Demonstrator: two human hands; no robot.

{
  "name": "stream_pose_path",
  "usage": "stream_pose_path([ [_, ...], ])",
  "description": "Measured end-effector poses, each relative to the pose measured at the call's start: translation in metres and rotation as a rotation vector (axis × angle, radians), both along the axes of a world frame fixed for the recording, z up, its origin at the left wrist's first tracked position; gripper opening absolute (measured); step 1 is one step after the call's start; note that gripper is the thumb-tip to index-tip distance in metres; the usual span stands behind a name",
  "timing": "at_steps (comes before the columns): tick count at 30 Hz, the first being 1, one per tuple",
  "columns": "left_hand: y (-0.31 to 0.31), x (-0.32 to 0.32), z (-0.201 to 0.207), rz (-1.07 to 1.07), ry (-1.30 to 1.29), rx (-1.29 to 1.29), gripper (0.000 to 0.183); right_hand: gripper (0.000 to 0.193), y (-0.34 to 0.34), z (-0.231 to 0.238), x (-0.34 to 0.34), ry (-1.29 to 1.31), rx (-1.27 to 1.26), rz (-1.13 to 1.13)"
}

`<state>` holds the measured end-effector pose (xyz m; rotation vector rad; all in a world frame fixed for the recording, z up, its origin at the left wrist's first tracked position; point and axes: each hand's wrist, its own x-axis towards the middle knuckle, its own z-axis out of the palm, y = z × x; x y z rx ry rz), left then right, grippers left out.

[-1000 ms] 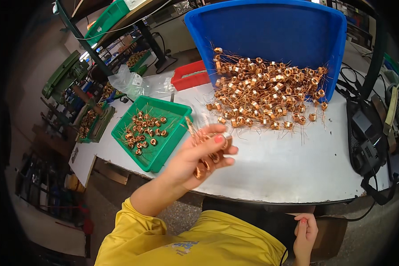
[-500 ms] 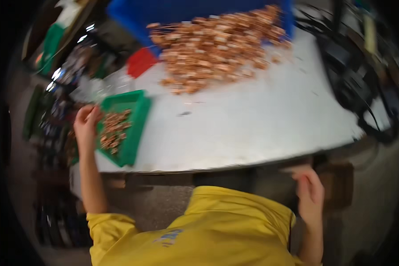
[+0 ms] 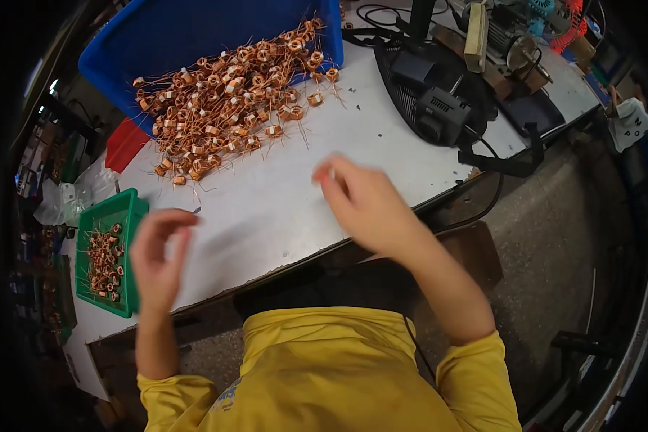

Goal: Assembling small copper wire components at a workbench.

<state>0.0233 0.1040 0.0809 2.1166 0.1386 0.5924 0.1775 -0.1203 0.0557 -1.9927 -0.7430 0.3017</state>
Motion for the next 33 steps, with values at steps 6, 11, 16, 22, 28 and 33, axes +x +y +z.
stream_pose_path([
  [6, -0.079, 0.009, -0.054, -0.222, 0.003, -0.270, 0.018, 0.025, 0.077, -0.031, 0.123, -0.153, -0.220, -0.362],
  [11, -0.072, 0.003, -0.079, -0.141, 0.045, -0.600, 0.015, 0.032, 0.119, -0.026, 0.149, -0.108, -0.407, -0.430],
  [16, -0.063, 0.006, -0.085, -0.117, 0.047, -0.788, 0.013, 0.032, 0.122, -0.048, 0.181, -0.080, -0.425, -0.388],
  [22, -0.049, 0.000, -0.088, -0.252, 0.112, -0.860, 0.012, 0.024, 0.075, -0.023, 0.169, 0.422, -0.032, -0.223],
  [28, -0.046, 0.000, -0.078, -0.280, 0.139, -1.003, 0.013, 0.018, 0.040, 0.012, 0.133, 0.854, 0.159, -0.073],
  [33, -0.056, 0.007, -0.065, -0.308, 0.002, -1.316, 0.019, 0.011, 0.034, 0.034, 0.019, 0.335, 0.119, 0.050],
])
